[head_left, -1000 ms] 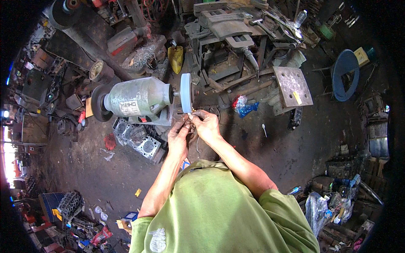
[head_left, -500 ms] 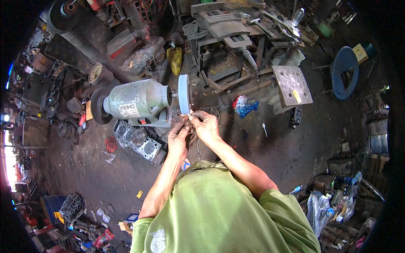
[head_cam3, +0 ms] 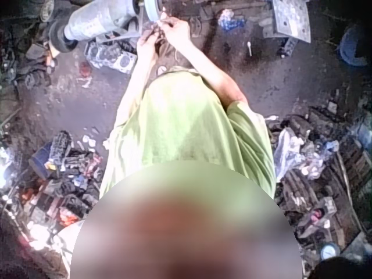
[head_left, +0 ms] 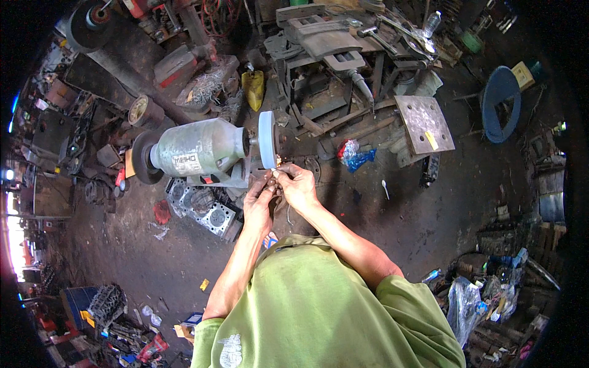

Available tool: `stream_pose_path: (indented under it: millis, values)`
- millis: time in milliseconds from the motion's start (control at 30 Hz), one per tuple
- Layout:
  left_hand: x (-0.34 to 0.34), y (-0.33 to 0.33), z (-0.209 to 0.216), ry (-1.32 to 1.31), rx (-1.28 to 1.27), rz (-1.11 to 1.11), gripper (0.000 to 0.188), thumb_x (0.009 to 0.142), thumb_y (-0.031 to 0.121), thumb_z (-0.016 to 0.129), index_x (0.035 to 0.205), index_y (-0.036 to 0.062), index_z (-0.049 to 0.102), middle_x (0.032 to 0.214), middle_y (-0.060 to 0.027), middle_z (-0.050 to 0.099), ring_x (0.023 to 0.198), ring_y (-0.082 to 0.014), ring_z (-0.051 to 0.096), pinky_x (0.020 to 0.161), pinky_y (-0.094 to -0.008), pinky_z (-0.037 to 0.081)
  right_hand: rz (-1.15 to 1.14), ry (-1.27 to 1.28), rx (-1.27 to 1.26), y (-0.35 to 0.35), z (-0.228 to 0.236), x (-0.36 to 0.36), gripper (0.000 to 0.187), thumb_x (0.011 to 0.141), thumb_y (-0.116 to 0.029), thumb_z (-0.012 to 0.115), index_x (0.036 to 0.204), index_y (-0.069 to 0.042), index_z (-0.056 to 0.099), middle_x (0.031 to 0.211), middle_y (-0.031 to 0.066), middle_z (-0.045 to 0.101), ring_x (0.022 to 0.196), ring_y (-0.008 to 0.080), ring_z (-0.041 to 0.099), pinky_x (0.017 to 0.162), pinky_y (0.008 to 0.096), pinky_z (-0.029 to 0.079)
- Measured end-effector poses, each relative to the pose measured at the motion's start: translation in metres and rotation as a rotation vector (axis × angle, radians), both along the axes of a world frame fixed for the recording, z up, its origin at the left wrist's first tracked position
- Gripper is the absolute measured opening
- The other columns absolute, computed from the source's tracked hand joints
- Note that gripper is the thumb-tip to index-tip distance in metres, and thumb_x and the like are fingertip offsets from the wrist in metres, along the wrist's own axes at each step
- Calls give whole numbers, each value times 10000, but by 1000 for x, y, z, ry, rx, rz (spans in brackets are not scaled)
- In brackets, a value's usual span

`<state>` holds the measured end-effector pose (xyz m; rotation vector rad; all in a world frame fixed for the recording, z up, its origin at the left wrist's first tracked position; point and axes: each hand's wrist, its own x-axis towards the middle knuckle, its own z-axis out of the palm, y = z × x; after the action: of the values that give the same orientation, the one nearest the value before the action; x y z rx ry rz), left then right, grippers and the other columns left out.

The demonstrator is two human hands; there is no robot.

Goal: The person repeatedly grinds small metal pieces against a bench grinder wheel, creating sparks. They pause to inspect the pieces and reposition them, then continue grinding. The person also briefly walks to a lathe and picks up a small metal rod before returning to the grinder.

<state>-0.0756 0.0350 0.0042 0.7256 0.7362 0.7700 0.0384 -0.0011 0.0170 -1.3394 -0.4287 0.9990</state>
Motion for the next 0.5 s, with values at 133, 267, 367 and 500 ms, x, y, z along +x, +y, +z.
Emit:
stream_pose_path:
  millis: [133, 267, 367, 500]
  values:
    - [2, -1, -1, -24, -13, 11, 378, 913, -39, 528, 1290, -34, 527, 1166, -101, 614, 992, -148, 598, 869, -267, 491, -25, -38, -3, 0, 0, 0, 85, 902, -52, 613, 908, 16, 663, 751, 36, 663, 631, 70, 582, 537, 216, 471]
    - [1, -2, -1, -18, 14, -12, 379, 908, -41, 533, 1287, -26, 535, 1162, -93, 614, 987, -143, 596, 865, -264, 492, -44, -125, -8, 0, -1, 1, 119, 901, -91, 622, 908, 12, 680, 700, 39, 661, 535, 75, 572, 472, 239, 481]
    - [0, -1, -1, -5, 9, -19, 377, 906, -42, 536, 1282, -24, 540, 1158, -89, 614, 981, -139, 595, 863, -264, 492, -42, -137, -5, 0, -1, 1, 117, 900, -89, 624, 905, 11, 683, 695, 36, 664, 543, 72, 575, 493, 232, 477]
    - [1, -1, 0, 16, 29, 6, 374, 903, -43, 537, 1276, -24, 546, 1143, -87, 621, 972, -137, 597, 863, -265, 493, -43, -147, 1, 0, -2, 0, 114, 893, -90, 631, 906, 10, 686, 691, 38, 667, 550, 73, 580, 485, 234, 473]
